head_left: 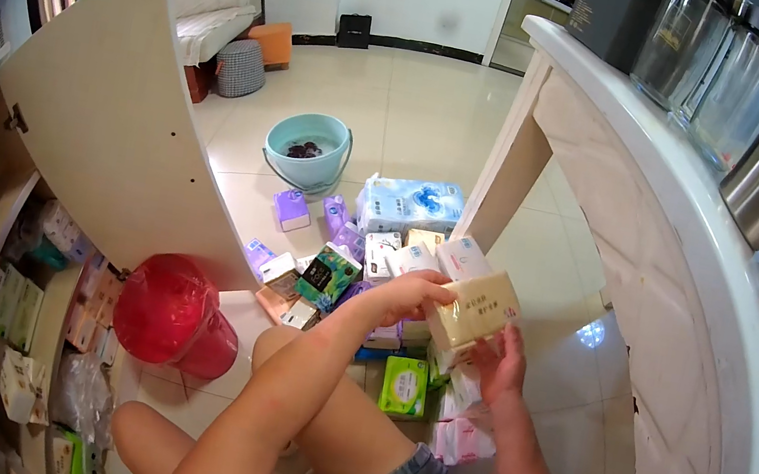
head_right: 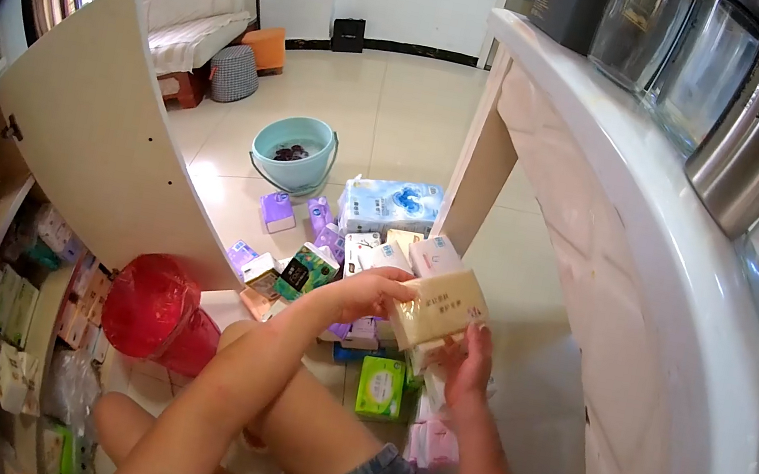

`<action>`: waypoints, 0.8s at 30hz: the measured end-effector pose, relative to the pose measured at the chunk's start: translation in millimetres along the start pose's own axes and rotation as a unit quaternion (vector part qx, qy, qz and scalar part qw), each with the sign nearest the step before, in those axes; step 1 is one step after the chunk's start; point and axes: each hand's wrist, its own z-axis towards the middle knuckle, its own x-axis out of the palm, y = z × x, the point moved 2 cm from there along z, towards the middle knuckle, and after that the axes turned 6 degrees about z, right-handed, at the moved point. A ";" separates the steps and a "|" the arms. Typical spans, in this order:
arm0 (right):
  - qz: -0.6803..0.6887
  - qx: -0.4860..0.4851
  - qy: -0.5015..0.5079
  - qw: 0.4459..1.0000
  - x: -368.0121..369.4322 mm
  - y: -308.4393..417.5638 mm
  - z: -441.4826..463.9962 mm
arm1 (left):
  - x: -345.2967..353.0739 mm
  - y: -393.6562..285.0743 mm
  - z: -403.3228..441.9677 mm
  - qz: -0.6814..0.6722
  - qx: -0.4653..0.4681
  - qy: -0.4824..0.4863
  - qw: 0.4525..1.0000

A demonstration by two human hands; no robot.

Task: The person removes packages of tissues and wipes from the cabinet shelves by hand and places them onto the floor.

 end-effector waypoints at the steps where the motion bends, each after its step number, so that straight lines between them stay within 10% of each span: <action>1: -0.050 -0.012 0.013 0.999 3.1 10.5 -2.8 | 7.5 -0.1 -3.1 0.015 0.011 0.036 0.999; 8: -0.138 -0.060 -0.047 0.988 -43.0 38.7 21.2 | 26.0 34.4 11.0 0.047 -0.009 0.020 0.999; 16: -0.415 -0.116 -0.118 0.895 -115.6 19.2 48.1 | 21.2 61.9 25.6 0.395 -0.010 0.021 0.918; 24: -0.325 -0.120 -0.114 0.931 -98.0 21.1 35.3 | 19.1 57.7 24.2 0.408 -0.034 0.022 0.912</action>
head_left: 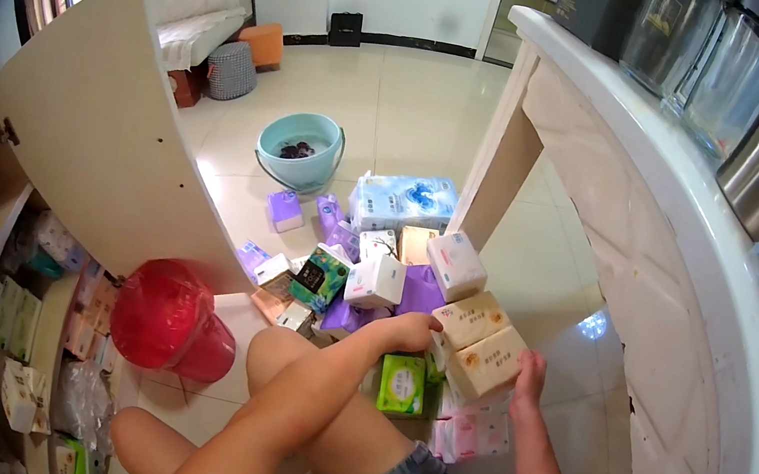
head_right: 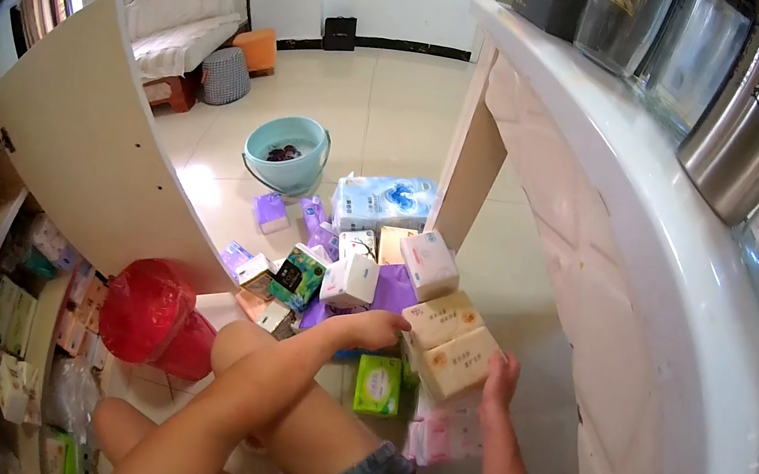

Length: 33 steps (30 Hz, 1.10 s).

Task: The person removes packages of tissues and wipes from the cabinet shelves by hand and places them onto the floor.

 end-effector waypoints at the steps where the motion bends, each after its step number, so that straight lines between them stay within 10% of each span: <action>1: -0.001 -0.003 0.009 1.000 -1.4 -4.2 5.6 | -2.4 1.8 1.0 0.001 0.009 -0.039 0.999; 11: -0.047 -0.254 -0.025 0.966 44.2 47.8 -10.6 | -55.7 -14.5 -34.5 -0.271 -0.029 -0.200 0.941; 22: 0.135 -0.226 0.276 0.924 221.8 83.3 -84.9 | -116.0 66.4 -183.0 -0.479 0.050 -0.505 0.716; 33: 0.158 -0.090 0.702 0.689 413.6 129.0 -341.6 | -72.7 186.2 -424.5 -0.387 -0.058 -0.746 0.539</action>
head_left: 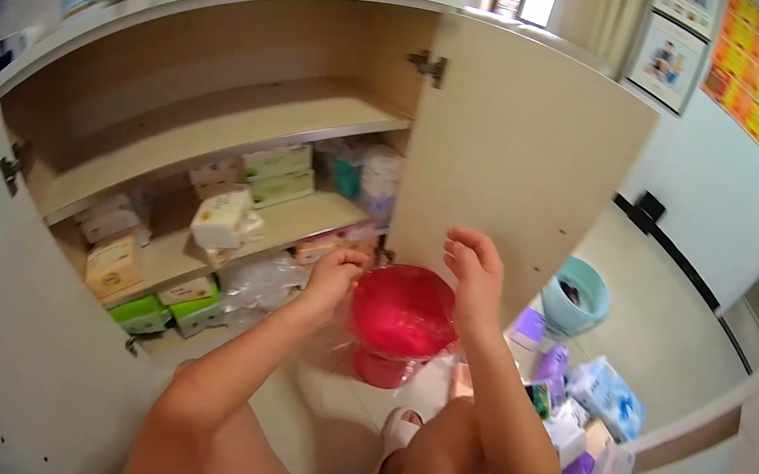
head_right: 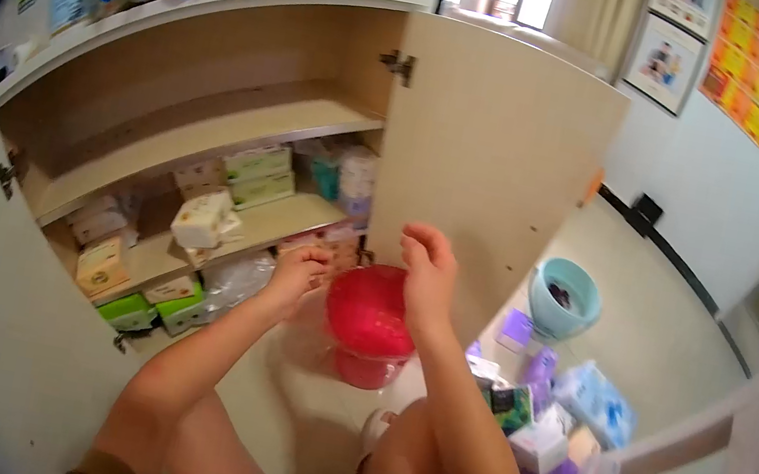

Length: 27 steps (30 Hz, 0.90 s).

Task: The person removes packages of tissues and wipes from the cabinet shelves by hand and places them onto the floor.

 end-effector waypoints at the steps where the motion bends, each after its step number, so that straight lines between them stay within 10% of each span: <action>1: 0.026 0.017 0.036 0.999 23.7 -8.6 7.4 | -19.2 -1.9 1.3 0.000 0.001 -0.018 1.000; 9: 0.050 0.213 0.144 0.965 104.4 -116.9 1.4 | -111.0 -27.6 3.6 -0.027 0.000 -0.195 0.980; 17: 0.107 0.328 0.157 0.925 136.0 -155.3 1.2 | -218.6 -26.0 13.1 0.196 0.085 -0.500 0.839; 21: 0.118 0.345 0.181 0.913 150.2 -178.1 -3.8 | -223.3 -31.9 6.9 -0.080 0.034 -0.401 0.912; 27: 0.157 0.382 0.219 0.884 176.1 -185.3 -13.0 | -251.1 -9.7 27.8 -0.029 -0.039 -0.266 0.963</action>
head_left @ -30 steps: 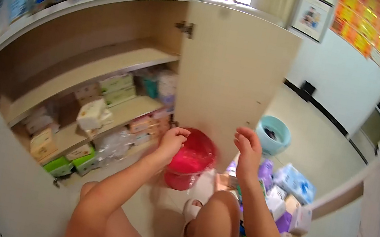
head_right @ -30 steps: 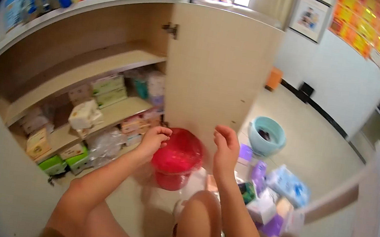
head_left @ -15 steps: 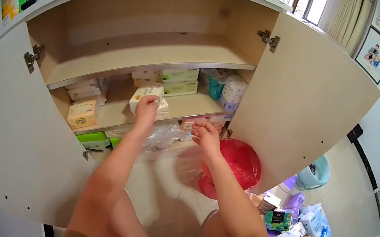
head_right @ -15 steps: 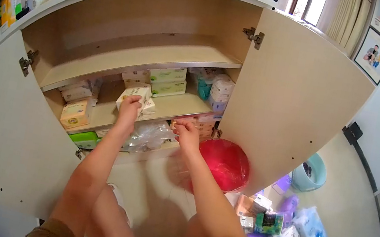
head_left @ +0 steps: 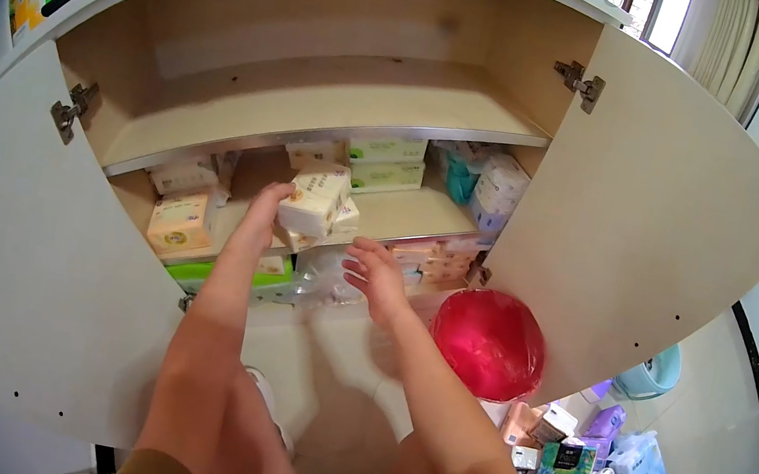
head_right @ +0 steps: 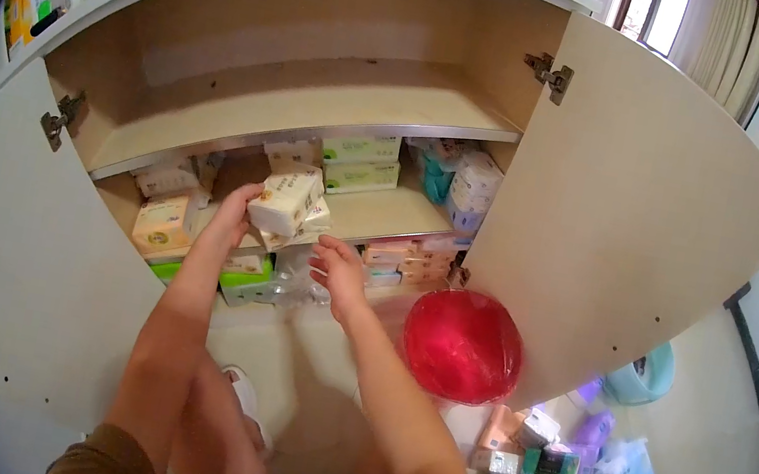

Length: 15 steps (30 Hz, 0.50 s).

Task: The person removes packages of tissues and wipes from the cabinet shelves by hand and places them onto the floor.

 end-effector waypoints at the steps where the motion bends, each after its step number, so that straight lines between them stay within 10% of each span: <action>1: 0.017 0.007 0.013 1.000 3.6 -2.6 2.9 | 3.7 -3.6 -4.7 -0.023 -0.024 0.035 0.999; 15: 0.046 0.087 0.034 0.995 35.4 -30.5 42.0 | 3.7 -3.4 9.6 0.026 -0.101 0.070 0.992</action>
